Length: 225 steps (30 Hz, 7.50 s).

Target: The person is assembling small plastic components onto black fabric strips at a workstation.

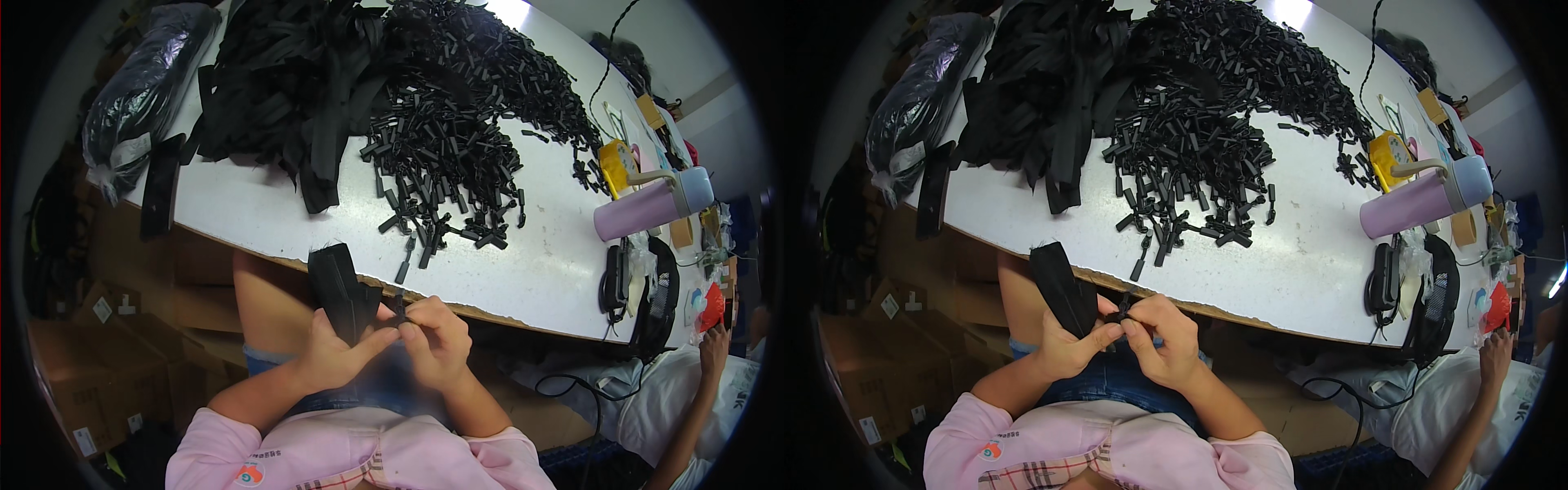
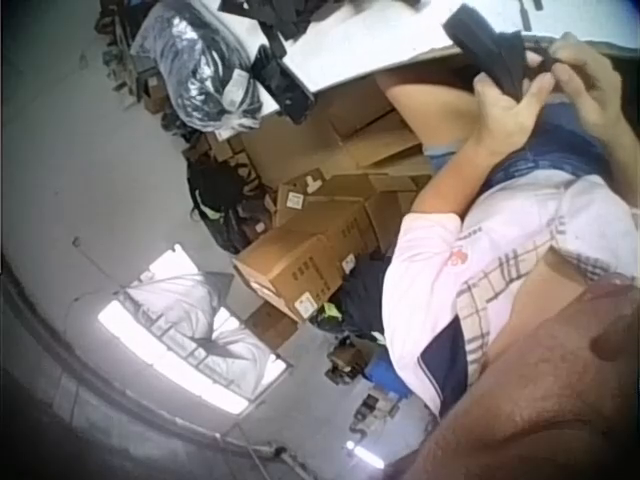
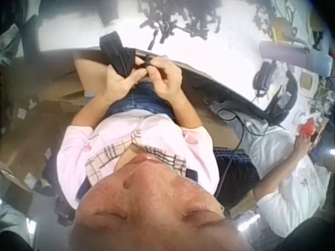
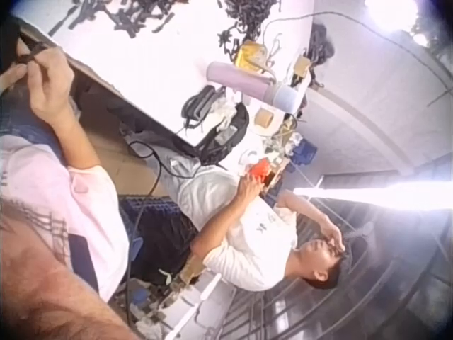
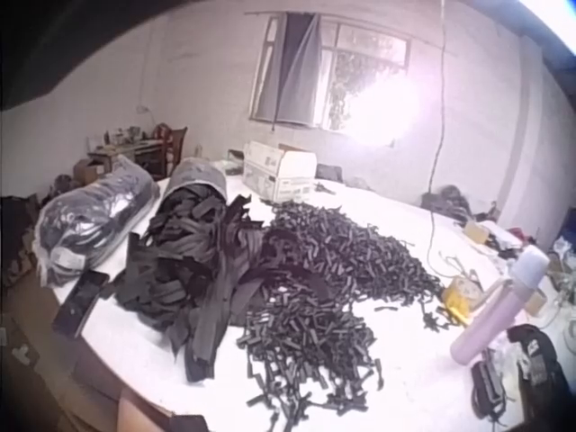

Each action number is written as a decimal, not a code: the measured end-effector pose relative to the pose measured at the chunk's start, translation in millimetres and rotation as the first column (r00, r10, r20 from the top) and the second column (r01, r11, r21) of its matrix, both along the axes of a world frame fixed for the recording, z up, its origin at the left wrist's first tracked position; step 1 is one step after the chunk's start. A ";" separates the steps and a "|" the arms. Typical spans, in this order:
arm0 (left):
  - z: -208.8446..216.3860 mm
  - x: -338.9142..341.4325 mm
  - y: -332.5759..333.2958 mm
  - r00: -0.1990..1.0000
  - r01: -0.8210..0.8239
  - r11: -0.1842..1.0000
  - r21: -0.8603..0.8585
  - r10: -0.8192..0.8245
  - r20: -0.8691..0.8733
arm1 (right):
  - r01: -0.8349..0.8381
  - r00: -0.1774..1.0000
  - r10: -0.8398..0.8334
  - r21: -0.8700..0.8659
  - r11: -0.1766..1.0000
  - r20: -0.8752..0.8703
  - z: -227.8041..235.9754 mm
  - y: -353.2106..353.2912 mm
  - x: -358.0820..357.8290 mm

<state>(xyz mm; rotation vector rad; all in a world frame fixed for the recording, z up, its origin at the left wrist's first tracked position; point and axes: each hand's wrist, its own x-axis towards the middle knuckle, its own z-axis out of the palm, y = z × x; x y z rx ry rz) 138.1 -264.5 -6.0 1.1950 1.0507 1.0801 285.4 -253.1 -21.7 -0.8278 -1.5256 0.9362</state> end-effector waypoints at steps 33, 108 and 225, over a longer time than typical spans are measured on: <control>4.5 -8.1 8.2 0.992 0.052 0.945 0.323 -0.012 -0.126 | -0.163 0.967 0.181 -0.108 0.981 0.182 27.9 9.1 2.8; 0.3 -2.6 9.5 0.995 -0.033 0.988 -0.149 0.047 0.089 | 0.317 0.621 -0.399 0.249 0.915 0.675 21.6 61.5 88.2; 3.0 -10.3 8.4 0.962 0.038 0.994 -0.102 -0.009 0.273 | -0.231 0.956 0.134 -0.388 0.892 -0.261 20.9 5.0 -2.3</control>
